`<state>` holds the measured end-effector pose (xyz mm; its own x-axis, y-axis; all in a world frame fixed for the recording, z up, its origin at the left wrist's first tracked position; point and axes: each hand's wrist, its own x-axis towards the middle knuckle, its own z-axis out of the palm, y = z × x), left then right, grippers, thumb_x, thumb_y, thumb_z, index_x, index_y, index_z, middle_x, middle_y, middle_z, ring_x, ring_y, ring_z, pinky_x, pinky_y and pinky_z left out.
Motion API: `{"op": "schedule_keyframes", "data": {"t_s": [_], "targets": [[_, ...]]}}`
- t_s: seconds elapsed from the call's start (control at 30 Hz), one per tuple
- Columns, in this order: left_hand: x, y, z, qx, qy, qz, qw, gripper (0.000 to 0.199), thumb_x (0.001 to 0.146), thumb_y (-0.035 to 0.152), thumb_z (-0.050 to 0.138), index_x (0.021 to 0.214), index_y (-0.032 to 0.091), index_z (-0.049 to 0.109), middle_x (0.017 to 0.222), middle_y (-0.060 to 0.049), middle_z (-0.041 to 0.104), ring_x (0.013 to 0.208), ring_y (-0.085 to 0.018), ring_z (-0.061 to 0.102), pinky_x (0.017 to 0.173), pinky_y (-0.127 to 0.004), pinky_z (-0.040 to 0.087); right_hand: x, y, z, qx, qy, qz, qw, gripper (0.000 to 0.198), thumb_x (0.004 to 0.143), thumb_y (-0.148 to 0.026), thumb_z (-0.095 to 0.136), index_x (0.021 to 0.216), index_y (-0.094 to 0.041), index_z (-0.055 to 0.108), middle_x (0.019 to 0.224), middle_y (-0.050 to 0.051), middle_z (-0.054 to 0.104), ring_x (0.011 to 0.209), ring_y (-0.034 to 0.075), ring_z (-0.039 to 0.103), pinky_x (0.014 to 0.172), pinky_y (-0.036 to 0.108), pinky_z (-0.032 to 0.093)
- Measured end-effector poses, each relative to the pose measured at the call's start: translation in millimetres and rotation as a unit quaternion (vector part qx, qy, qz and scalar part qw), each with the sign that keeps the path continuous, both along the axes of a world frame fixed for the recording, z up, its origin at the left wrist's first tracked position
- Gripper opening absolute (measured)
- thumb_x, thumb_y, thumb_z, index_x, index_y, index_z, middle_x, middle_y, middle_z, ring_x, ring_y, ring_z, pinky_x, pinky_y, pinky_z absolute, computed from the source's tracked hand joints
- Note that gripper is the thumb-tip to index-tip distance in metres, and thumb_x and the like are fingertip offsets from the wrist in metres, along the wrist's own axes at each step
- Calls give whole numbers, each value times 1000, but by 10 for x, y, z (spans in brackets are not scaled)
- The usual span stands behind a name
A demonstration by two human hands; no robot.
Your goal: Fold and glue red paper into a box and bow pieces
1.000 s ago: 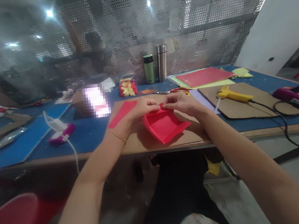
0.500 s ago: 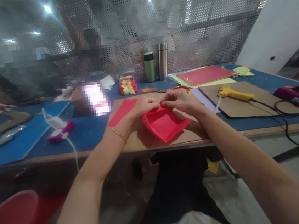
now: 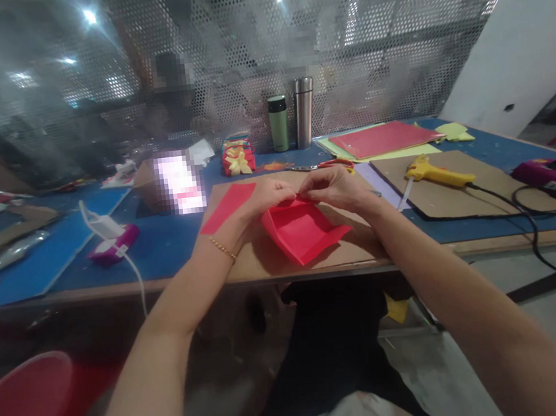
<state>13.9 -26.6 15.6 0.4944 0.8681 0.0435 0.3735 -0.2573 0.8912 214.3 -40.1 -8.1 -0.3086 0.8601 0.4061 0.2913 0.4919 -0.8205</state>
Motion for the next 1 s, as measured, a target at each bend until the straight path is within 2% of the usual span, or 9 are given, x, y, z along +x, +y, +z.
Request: {"op": "schedule_keyframes", "data": {"t_s": [0.27, 0.6, 0.87, 1.0], "targets": [[11, -16, 3, -12, 6, 10, 1000, 29, 73, 6, 54, 48, 18, 46, 53, 4, 42, 51, -8, 37, 52, -24, 23, -1, 70, -98, 49, -4, 29, 998, 19, 75, -41, 81, 72, -22, 81, 79, 6, 80, 74, 20, 69, 68, 30, 54], [17, -12, -9, -22, -1, 22, 1000, 34, 78, 6, 55, 49, 18, 42, 54, 5, 40, 51, -6, 34, 52, -24, 25, 27, 137, -178, 100, -37, 40, 994, 19, 81, -39, 76, 77, -22, 83, 78, 4, 80, 72, 19, 69, 65, 29, 51], [-18, 40, -48, -2, 14, -16, 1000, 32, 76, 11, 59, 50, 18, 43, 54, 6, 39, 52, -7, 34, 53, -26, 21, 20, 129, -165, 87, -44, 64, 993, 17, 80, -36, 74, 76, -22, 83, 79, 5, 80, 75, 20, 70, 69, 29, 52], [-29, 66, -58, -1, 28, -20, 999, 34, 74, 19, 68, 49, 18, 44, 54, 6, 40, 52, -7, 35, 52, -24, 22, 32, 93, -103, 49, -55, 64, 995, 17, 78, -35, 73, 78, -21, 83, 81, 5, 79, 76, 19, 69, 70, 30, 52]]}}
